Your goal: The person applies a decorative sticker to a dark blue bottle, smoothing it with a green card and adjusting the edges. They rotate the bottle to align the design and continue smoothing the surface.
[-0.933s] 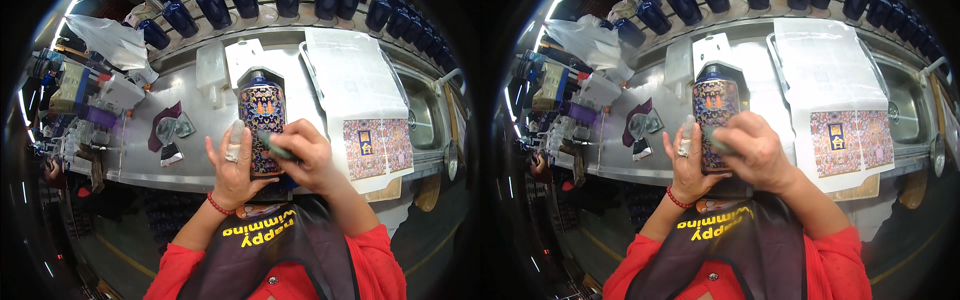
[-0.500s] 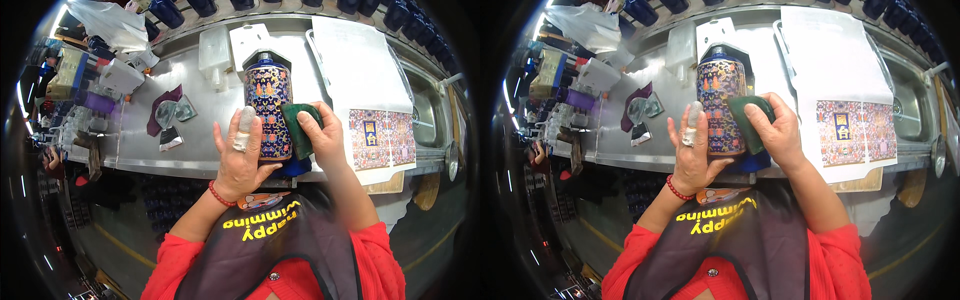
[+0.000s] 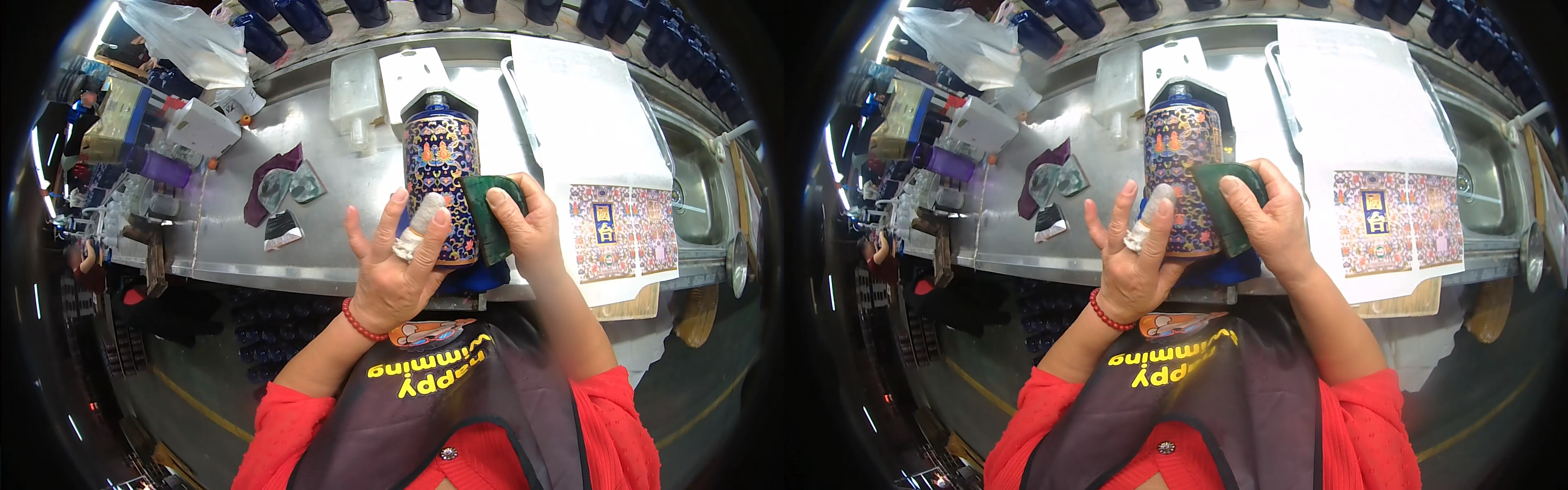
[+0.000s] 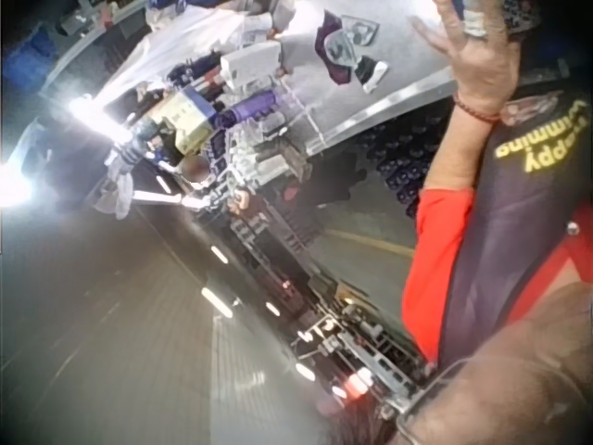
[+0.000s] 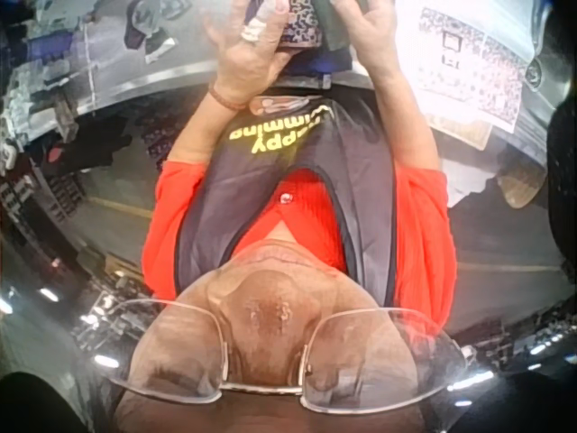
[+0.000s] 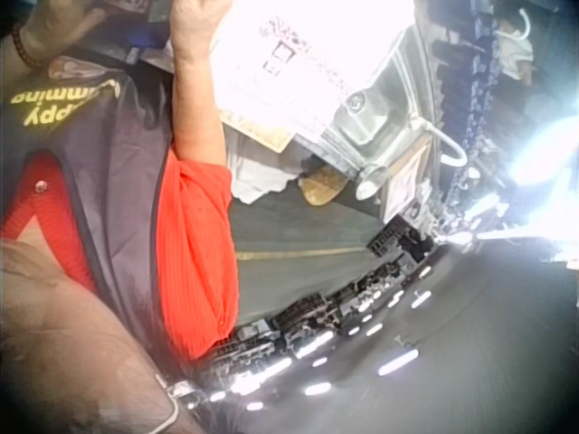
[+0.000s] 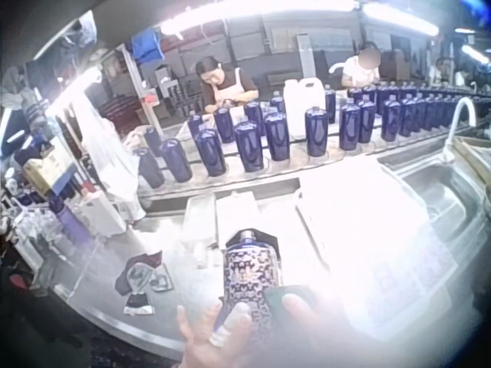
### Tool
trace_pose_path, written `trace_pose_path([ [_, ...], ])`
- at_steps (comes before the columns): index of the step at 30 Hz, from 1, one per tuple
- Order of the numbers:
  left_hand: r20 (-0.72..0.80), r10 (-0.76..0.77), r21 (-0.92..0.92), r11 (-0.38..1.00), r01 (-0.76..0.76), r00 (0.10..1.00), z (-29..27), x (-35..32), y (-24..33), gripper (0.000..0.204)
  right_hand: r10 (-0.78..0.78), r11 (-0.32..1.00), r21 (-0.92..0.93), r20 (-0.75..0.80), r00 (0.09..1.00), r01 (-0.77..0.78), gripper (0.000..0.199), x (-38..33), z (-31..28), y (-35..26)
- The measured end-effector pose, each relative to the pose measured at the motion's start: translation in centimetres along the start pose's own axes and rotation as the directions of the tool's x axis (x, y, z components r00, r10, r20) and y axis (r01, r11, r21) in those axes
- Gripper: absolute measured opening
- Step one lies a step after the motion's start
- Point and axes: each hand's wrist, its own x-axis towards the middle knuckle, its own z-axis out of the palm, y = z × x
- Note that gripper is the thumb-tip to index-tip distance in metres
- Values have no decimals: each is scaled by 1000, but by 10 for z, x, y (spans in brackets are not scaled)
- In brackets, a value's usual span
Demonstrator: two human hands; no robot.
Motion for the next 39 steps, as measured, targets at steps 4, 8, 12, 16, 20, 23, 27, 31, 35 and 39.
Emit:
trace_pose_path([
  [4, -125, 15, 6, 1000, -14, 992, 5, -2, 4, 58, 6, 1000, -2, -2, 1000, -6, 20, 0, 0, 0],
  [8, -189, 88, 69, 995, -76, 978, 8, -12, 10, 43, 20, 1000, -15, -9, 1000, -20, 20, 1, 0, 0],
  [12, -160, 140, 107, 987, -124, 977, 10, -16, 9, 43, -1, 1000, -22, -12, 1000, 1, 19, 1, 0, 1],
  [16, -256, 39, 67, 997, -23, 966, 14, -9, 9, 45, 8, 1000, -13, -9, 1000, -8, 19, 1, 0, 2],
  [20, -218, 61, 70, 996, -47, 974, 7, -10, 5, 49, 18, 1000, 4, -15, 1000, -18, 20, 1, -1, 4],
  [23, -162, -20, -11, 1000, 19, 987, 0, -14, -1, 52, 36, 999, -28, -28, 999, -37, 21, 1, -1, 5],
  [27, -112, -196, -176, 969, 175, 974, 0, -13, -5, 60, 41, 999, -2, -19, 999, -41, 21, 1, -1, 4],
  [31, -31, -146, -119, 983, 141, 989, 0, -10, -6, 66, 46, 999, 19, -25, 999, -45, 19, 0, 2, 3],
  [35, -36, -76, -49, 996, 74, 996, -1, -11, -10, 65, 53, 997, 55, -30, 998, -52, 18, 0, 3, 3],
  [39, -93, -37, -30, 999, 34, 995, 0, -11, -12, 59, 58, 998, 36, -33, 998, -56, 18, -1, 3, 3],
])
